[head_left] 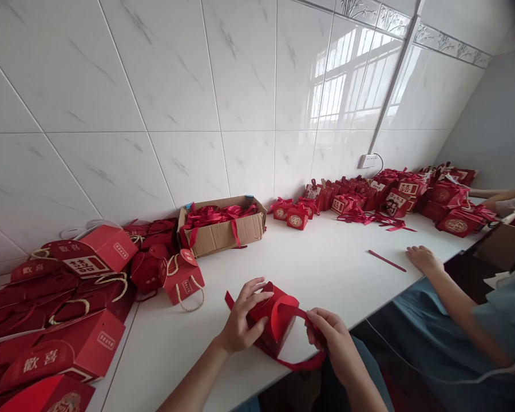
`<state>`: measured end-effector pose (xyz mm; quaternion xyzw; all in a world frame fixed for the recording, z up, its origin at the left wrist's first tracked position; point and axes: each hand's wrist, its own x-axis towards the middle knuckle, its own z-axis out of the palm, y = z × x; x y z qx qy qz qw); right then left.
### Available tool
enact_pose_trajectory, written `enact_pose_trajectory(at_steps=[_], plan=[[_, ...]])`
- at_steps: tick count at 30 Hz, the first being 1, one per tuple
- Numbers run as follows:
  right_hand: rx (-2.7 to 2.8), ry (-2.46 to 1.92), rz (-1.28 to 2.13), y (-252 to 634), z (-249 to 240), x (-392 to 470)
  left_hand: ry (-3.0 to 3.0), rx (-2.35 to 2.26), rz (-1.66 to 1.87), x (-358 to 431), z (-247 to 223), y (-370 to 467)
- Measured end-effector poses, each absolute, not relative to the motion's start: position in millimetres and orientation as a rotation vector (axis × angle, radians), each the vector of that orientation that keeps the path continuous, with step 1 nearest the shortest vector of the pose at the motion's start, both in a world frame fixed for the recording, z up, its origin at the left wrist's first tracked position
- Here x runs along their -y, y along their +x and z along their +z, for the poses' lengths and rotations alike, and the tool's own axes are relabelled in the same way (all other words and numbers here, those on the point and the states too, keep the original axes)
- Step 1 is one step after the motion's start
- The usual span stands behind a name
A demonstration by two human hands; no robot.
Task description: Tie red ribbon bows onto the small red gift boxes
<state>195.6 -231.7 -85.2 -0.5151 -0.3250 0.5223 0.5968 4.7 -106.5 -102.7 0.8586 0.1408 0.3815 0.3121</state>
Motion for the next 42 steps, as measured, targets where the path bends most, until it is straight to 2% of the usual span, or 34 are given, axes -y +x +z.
enact_pose_trajectory(at_steps=[6, 17, 24, 30, 36, 42], plan=[[0.835, -1.254, 1.2, 195, -82, 233, 2.362, -0.363, 0.988, 112, -87, 7], [0.957, -1.333, 1.113, 199, -91, 228, 2.551, -0.673, 0.876, 112, -51, 23], [1.031, -1.384, 1.058, 201, -93, 232, 2.641, -0.681, 0.994, 109, -49, 27], [1.118, -1.533, 0.634, 205, -88, 226, 2.634, -0.65, 1.138, 111, -41, 31], [1.329, -1.321, 0.608, 196, -60, 207, 2.492, -0.639, 1.167, 113, -25, 37], [1.294, -1.155, 0.693, 179, -34, 192, 2.355, -0.621, 1.288, 119, -3, 33]])
